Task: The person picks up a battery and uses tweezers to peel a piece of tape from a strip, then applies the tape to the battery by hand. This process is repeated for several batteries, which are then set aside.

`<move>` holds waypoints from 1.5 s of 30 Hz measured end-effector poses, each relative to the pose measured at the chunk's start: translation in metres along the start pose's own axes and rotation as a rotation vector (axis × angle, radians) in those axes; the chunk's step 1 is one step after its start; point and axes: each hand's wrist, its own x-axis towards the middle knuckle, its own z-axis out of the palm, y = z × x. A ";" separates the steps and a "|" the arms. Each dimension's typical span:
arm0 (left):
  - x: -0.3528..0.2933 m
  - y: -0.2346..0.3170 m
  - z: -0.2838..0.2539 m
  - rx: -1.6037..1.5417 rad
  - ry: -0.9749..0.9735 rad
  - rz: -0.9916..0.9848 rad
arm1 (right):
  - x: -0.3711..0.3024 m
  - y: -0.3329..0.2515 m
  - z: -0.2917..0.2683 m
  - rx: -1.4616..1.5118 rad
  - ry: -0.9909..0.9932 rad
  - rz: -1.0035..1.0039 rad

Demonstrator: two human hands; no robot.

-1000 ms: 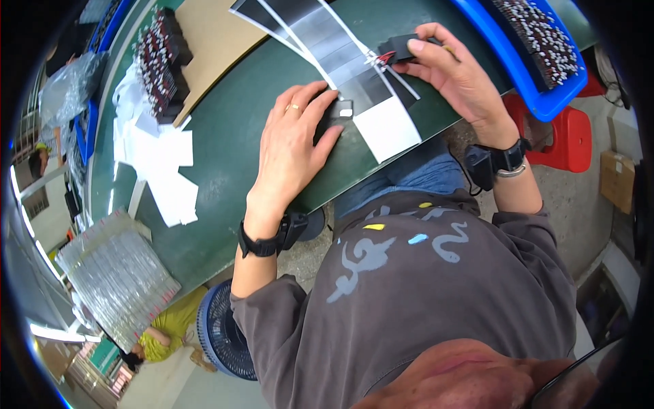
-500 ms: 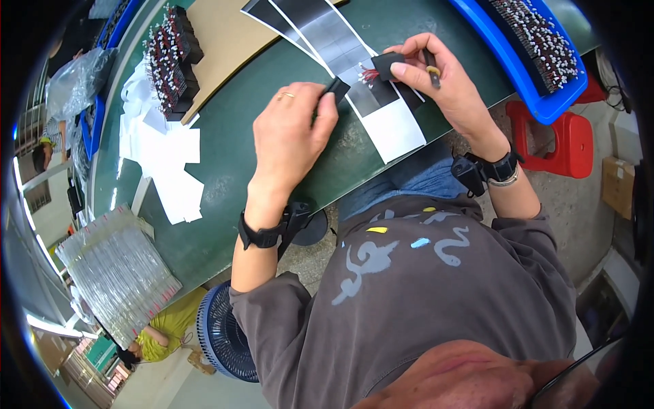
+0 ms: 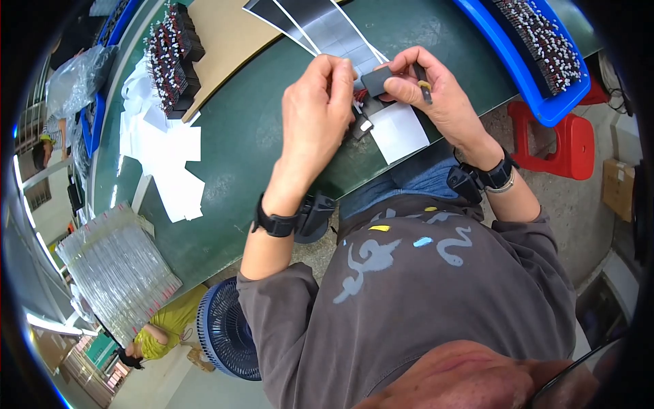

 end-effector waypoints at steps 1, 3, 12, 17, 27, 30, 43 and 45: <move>0.002 -0.004 0.001 0.000 0.001 -0.001 | 0.000 0.003 0.003 -0.035 0.006 -0.029; 0.008 -0.016 0.003 -0.030 0.117 0.174 | 0.002 0.005 0.006 -0.064 0.004 -0.051; -0.041 -0.031 -0.019 0.707 -0.003 0.607 | 0.008 0.005 -0.023 0.137 0.144 -0.170; -0.041 -0.043 -0.012 0.768 -0.046 0.594 | 0.004 0.003 -0.014 0.047 0.101 -0.113; -0.037 -0.030 -0.020 0.364 -0.061 0.442 | 0.000 0.001 -0.009 -0.143 0.105 -0.118; -0.033 -0.005 -0.021 -0.053 -0.111 0.193 | -0.003 0.000 -0.002 -0.227 0.066 -0.164; -0.018 -0.007 0.003 0.446 -0.006 0.575 | -0.008 0.001 0.006 0.057 0.013 0.017; -0.020 -0.002 0.006 0.513 0.040 0.626 | -0.009 0.002 0.004 -0.070 0.014 -0.056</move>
